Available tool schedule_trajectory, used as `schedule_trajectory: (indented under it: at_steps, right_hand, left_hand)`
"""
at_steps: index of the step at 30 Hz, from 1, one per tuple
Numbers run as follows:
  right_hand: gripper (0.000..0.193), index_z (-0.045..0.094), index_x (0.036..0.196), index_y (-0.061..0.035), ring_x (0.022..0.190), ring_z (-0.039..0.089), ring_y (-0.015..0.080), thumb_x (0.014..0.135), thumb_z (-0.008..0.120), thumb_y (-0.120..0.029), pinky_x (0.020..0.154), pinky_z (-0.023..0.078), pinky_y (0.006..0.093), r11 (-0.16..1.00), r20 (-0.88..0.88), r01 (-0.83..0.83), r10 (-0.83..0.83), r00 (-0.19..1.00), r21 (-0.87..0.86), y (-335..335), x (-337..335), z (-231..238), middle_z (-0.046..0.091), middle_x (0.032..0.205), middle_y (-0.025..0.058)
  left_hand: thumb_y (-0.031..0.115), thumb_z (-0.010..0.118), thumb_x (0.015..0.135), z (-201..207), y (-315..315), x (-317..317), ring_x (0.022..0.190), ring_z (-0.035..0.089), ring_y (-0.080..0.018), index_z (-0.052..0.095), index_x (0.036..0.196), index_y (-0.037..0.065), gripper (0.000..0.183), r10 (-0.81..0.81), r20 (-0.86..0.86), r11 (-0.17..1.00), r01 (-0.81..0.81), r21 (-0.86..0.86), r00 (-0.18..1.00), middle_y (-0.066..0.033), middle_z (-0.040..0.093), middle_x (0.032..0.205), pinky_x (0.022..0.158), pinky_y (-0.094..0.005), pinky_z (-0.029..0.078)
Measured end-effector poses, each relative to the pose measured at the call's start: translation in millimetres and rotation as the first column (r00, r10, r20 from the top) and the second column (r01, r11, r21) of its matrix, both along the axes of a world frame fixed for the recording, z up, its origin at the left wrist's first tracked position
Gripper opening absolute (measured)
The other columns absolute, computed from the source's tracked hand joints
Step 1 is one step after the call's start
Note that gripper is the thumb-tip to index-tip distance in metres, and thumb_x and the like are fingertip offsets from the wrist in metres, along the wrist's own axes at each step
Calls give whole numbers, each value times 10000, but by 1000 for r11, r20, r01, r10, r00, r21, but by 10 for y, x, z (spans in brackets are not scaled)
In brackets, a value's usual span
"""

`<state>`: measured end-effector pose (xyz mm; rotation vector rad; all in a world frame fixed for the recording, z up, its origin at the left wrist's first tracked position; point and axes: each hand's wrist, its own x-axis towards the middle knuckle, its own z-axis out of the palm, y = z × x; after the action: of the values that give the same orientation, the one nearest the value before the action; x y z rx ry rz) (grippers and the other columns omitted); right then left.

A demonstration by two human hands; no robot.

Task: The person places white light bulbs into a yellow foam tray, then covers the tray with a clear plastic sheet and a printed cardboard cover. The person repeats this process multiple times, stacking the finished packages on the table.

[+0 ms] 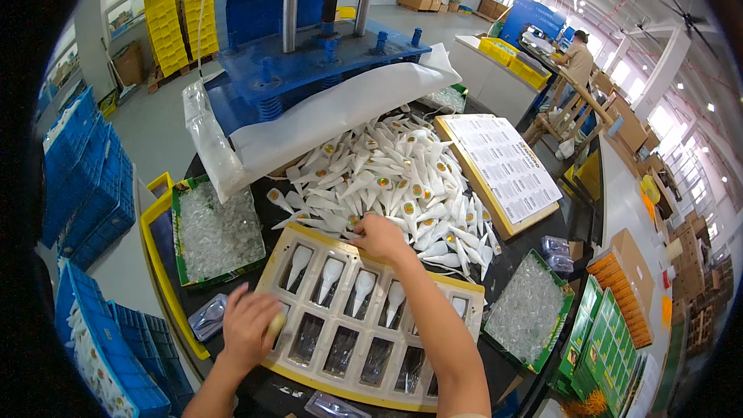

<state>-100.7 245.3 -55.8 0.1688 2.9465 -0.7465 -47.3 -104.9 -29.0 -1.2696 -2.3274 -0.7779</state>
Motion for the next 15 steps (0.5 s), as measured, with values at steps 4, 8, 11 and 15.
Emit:
schedule_trajectory:
  at_steps: [4, 8, 11, 15]
  right_hand:
    - [171, 759, 920, -49, 887, 696, 313, 807, 769, -177, 797, 532, 426, 999, -165, 34, -29, 986, 24, -416, 309, 373, 740, 965, 147]
    - [301, 719, 1033, -124, 1067, 630, 273, 738, 755, -83, 939, 469, 390, 964, -423, -254, 261, 868, 74, -1013, 1194, 517, 711, 1044, 56]
    - [310, 701, 1058, -90, 1039, 641, 275, 754, 725, -28, 915, 481, 381, 919, -399, -337, 393, 829, 204, -1247, 1651, 408, 712, 1051, 68]
    - [192, 710, 1005, -39, 969, 663, 293, 817, 683, -6, 845, 518, 391, 948, -422, -224, 112, 900, -225, -1012, 1699, 389, 714, 1030, 103]
  left_hand:
    - [98, 678, 844, -20, 425, -704, 1065, 628, -336, 682, 1098, 62, 256, 42, 119, 999, -44, 18, 992, -112, 692, 1126, 1028, -488, 437]
    - [83, 659, 824, -218, 1016, -1421, 1054, 628, -301, 686, 1074, 80, 251, -84, 120, 992, 94, -82, 989, -94, 676, 1075, 927, -430, 498]
    - [66, 665, 807, -271, 1276, -1733, 1047, 625, -290, 709, 1077, 106, 276, -131, 162, 937, 175, -303, 978, -85, 657, 1041, 885, -418, 512]
    - [69, 652, 792, -247, 1489, -1875, 1047, 636, -281, 751, 1032, 151, 273, -142, 136, 895, 186, -406, 980, -80, 650, 1013, 882, -424, 499]
